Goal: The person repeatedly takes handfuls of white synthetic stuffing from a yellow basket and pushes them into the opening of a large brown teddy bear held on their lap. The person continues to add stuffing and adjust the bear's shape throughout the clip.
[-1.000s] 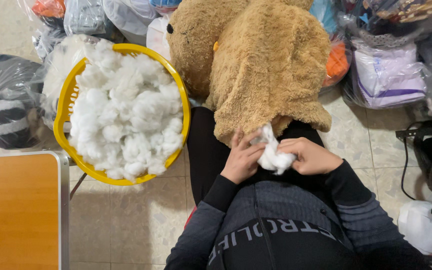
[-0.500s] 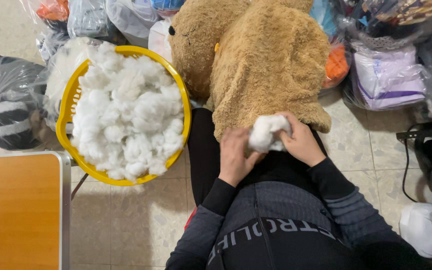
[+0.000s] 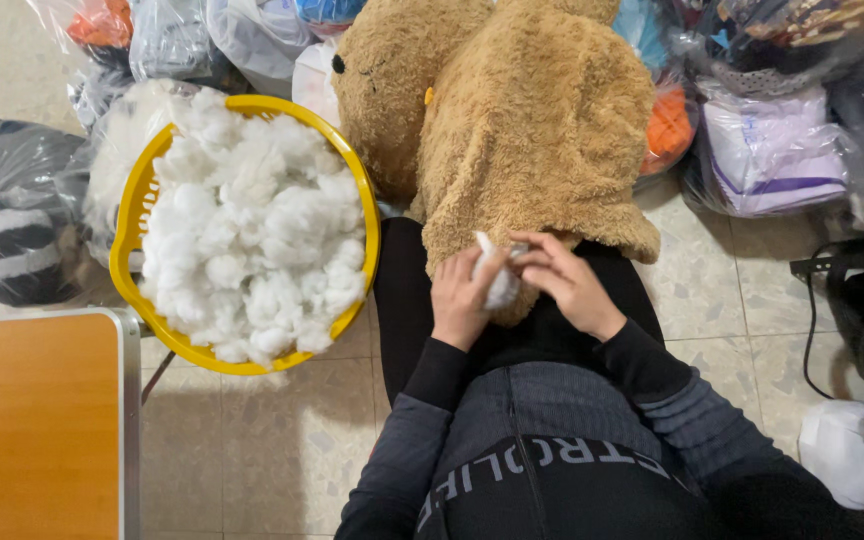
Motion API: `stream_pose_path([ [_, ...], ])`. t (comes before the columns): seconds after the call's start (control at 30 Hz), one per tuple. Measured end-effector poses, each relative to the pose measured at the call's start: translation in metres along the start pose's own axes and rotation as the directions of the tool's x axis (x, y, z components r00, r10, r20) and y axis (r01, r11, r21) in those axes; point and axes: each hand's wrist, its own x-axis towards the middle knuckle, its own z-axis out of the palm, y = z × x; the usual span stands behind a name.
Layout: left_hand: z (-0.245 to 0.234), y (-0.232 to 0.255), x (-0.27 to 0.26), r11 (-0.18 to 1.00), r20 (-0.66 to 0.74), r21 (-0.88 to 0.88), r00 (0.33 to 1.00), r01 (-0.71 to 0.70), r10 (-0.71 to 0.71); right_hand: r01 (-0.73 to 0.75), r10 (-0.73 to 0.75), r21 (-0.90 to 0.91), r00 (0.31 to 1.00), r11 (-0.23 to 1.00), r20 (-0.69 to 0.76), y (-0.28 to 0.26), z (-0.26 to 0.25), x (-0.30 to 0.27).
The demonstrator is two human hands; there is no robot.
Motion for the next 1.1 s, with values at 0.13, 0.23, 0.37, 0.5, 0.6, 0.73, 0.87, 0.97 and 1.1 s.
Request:
stream_pose_path([
  [0.13,-0.021,-0.005,-0.004,0.988,-0.119,-0.067,0.982,0.138,-0.145,-0.211,0.018,-0.747,0.966,0.630,-0.257,-0.002,-0.011,0.004],
  [0.23,-0.032,-0.003,0.000,0.976,-0.154,-0.128,0.969,0.175,-0.194,-0.107,-0.149,-0.776,0.956,0.622,-0.252,0.007,-0.015,0.015],
  [0.37,-0.038,0.005,0.000,0.971,-0.122,-0.155,0.972,0.179,-0.199,0.253,-0.468,-0.836,0.884,0.487,-0.005,0.017,-0.016,0.039],
  [0.5,-0.037,0.006,0.000,0.973,-0.093,-0.128,0.975,0.191,-0.204,0.390,-0.369,-0.865,0.891,0.315,0.267,0.011,-0.012,0.073],
  [0.6,-0.037,0.001,-0.001,0.972,-0.118,-0.120,0.969,0.202,-0.216,0.341,-0.100,-0.884,0.940,0.321,0.327,0.008,-0.001,0.089],
  [0.73,-0.036,-0.003,-0.002,0.965,-0.141,-0.103,0.956,0.243,-0.256,0.303,-0.182,-0.861,0.951,0.409,0.249,0.021,0.011,0.089],
  [0.87,-0.033,-0.006,-0.005,0.960,-0.149,-0.126,0.952,0.248,-0.266,0.357,-0.512,-0.879,0.844,0.314,0.160,0.048,0.012,0.074],
  [0.97,-0.032,-0.006,-0.007,0.958,-0.148,-0.144,0.952,0.248,-0.268,0.343,-0.514,-0.873,0.848,0.347,0.128,0.059,0.001,0.066],
  [1.1,-0.033,-0.004,-0.004,0.955,-0.149,-0.159,0.950,0.250,-0.273,0.320,-0.472,-0.864,0.875,0.389,0.111,0.057,-0.009,0.053],
])
